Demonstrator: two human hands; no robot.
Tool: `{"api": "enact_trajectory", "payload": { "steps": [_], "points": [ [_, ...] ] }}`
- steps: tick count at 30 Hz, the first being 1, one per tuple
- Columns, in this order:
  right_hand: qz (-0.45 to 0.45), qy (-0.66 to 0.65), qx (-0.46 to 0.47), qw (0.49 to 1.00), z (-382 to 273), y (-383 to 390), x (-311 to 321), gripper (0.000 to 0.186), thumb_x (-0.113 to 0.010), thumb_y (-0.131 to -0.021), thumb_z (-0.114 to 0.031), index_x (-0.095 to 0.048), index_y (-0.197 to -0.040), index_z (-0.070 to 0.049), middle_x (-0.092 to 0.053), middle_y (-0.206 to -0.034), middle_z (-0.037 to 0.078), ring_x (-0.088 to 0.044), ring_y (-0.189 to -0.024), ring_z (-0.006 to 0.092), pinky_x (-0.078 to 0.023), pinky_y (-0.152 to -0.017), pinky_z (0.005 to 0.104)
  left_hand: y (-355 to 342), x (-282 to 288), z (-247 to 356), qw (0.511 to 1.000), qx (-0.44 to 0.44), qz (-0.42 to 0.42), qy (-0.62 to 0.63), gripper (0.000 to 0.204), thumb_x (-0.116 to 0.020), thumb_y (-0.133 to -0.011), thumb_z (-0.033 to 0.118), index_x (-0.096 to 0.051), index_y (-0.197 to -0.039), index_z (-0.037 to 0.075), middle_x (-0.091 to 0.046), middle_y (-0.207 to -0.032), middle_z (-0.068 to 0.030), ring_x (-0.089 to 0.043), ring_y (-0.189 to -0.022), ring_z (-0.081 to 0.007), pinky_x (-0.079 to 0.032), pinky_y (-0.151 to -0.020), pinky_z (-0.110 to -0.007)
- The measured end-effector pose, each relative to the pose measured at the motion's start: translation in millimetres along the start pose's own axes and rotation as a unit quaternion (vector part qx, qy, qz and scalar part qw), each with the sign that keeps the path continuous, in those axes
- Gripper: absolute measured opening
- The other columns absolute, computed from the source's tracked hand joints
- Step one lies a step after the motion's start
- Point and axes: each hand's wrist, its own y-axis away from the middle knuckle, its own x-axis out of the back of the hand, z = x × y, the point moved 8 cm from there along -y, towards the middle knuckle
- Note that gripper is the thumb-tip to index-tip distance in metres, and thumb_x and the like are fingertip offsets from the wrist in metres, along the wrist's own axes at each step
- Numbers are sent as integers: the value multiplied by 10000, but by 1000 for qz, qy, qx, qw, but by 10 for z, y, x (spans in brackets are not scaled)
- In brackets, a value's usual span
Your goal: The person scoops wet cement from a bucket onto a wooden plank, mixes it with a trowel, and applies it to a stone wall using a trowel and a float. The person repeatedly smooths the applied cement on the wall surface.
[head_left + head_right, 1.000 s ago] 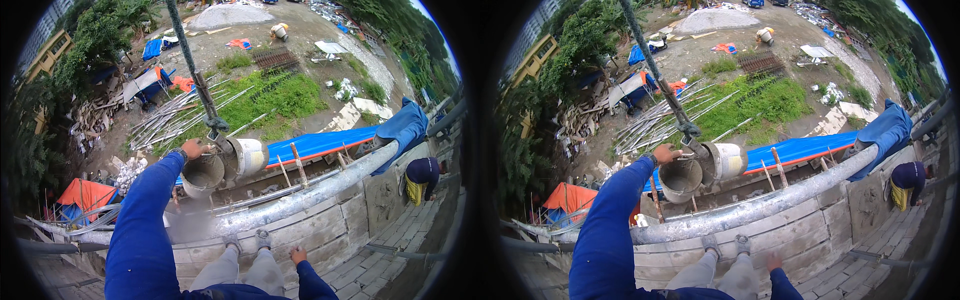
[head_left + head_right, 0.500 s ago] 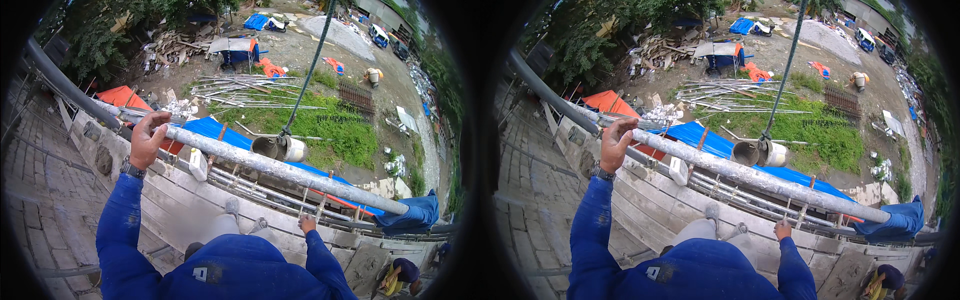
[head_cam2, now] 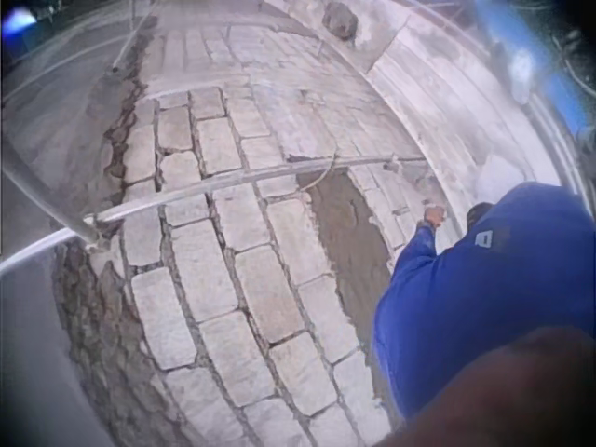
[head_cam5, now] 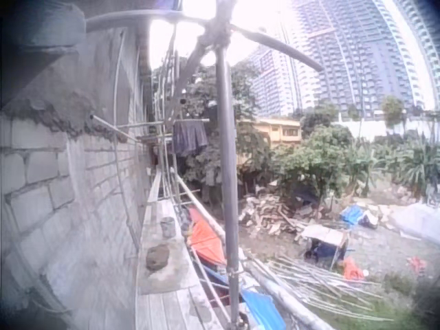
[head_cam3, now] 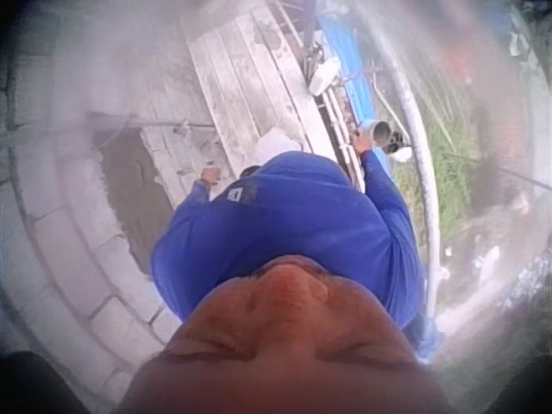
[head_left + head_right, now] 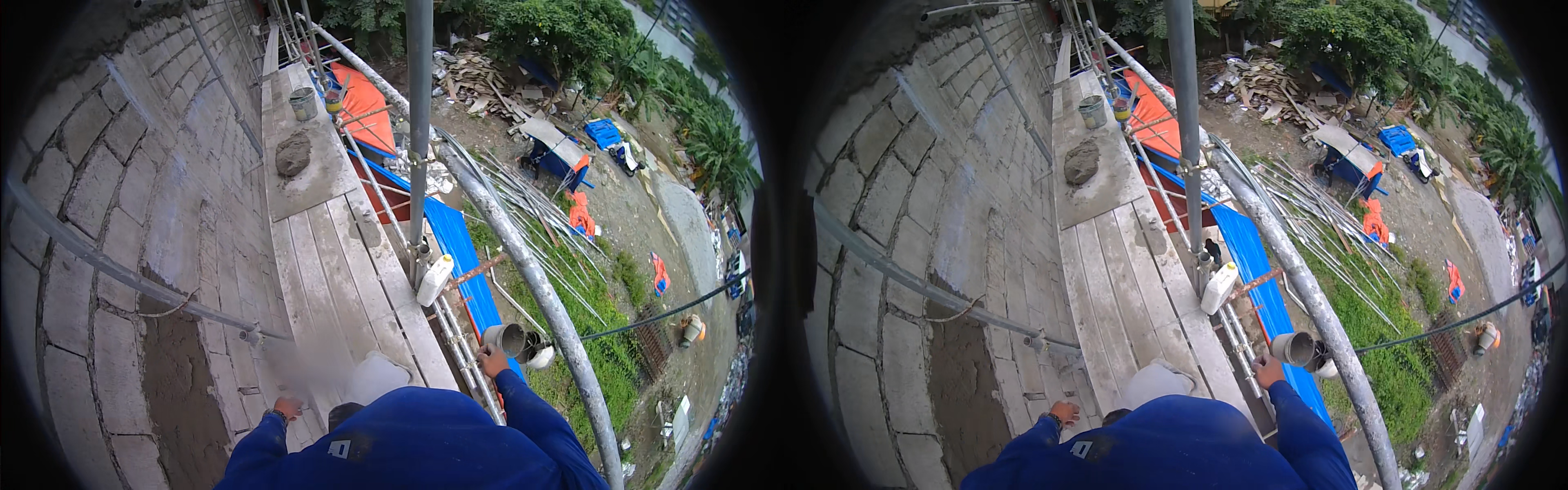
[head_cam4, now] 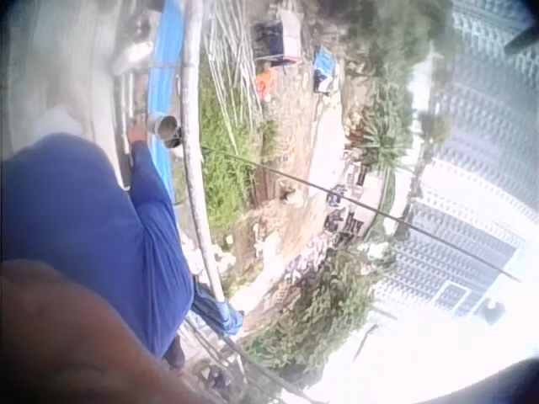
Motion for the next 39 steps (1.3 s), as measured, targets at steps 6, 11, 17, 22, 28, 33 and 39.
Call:
{"api": "enact_trajectory", "payload": {
  "steps": [6,11,17,22,28,33,39],
  "points": [
    [-104,35,50,993,-1015,-1262,-722,143,-624,-866,-118,-626,-923,13,-679,-807,105,-669,-677,182,-553,-652,324,-355,843,60,952,127,149,234,347,-661,-920,256,-615,-1186,37,-685,-1051,-62,-686,-894,-181,-525,-717,-319],
    [-120,46,39,991,-1759,-1931,-800,178,-646,-846,-151,-648,-894,20,-697,-813,135,-683,-696,223,-556,-664,362,-449,2359,2016,914,29,241,327,369,-651,-926,244,-603,-1190,-9,-682,-1029,-87,-671,-890,-160,-516,-732,-298],
    [-186,82,92,975,-2742,-2468,-1556,247,-647,-825,-187,-679,-925,37,-705,-769,160,-703,-639,235,-568,-635,368,-136,3214,1466,845,-46,360,393,382,-649,-928,223,-595,-1205,-35,-677,-1017,-97,-661,-916,-147,-508,-753,-286],
    [-209,200,195,937,-3395,-3148,-2314,277,-641,-831,-244,-699,-921,12,-711,-754,151,-714,-645,243,-573,-656,377,-486,3055,1319,916,-59,334,214,398,-655,-928,214,-587,-1225,-41,-674,-1075,-115,-663,-960,-163,-520,-793,-302],
    [-296,92,105,945,-4335,-4292,-3271,262,-653,-839,-238,-698,-923,5,-708,-776,168,-719,-710,256,-575,-675,384,-1011,3437,1400,882,71,274,377,427,-658,-894,185,-593,-1267,-12,-688,-1123,-147,-671,-1031,-232,-513,-901,-347],
    [-316,274,313,853,-5644,-5207,-4140,277,-656,-853,-269,-709,-973,-25,-720,-915,190,-714,-848,317,-561,-794,414,-1258,3149,-210,620,205,453,607,250,-600,-919,200,-619,-1100,28,-683,-896,-70,-657,-675,-208,-516,-533,-383],
    [-325,248,363,837,-7498,-5990,-4729,279,-634,-841,-299,-706,-955,-55,-715,-955,203,-677,-918,390,-533,-813,464,-1945,3033,-4,700,244,355,570,297,-555,-930,335,-649,-1027,71,-677,-890,-65,-663,-748,-260,-494,-537,-450]
  ]
}}
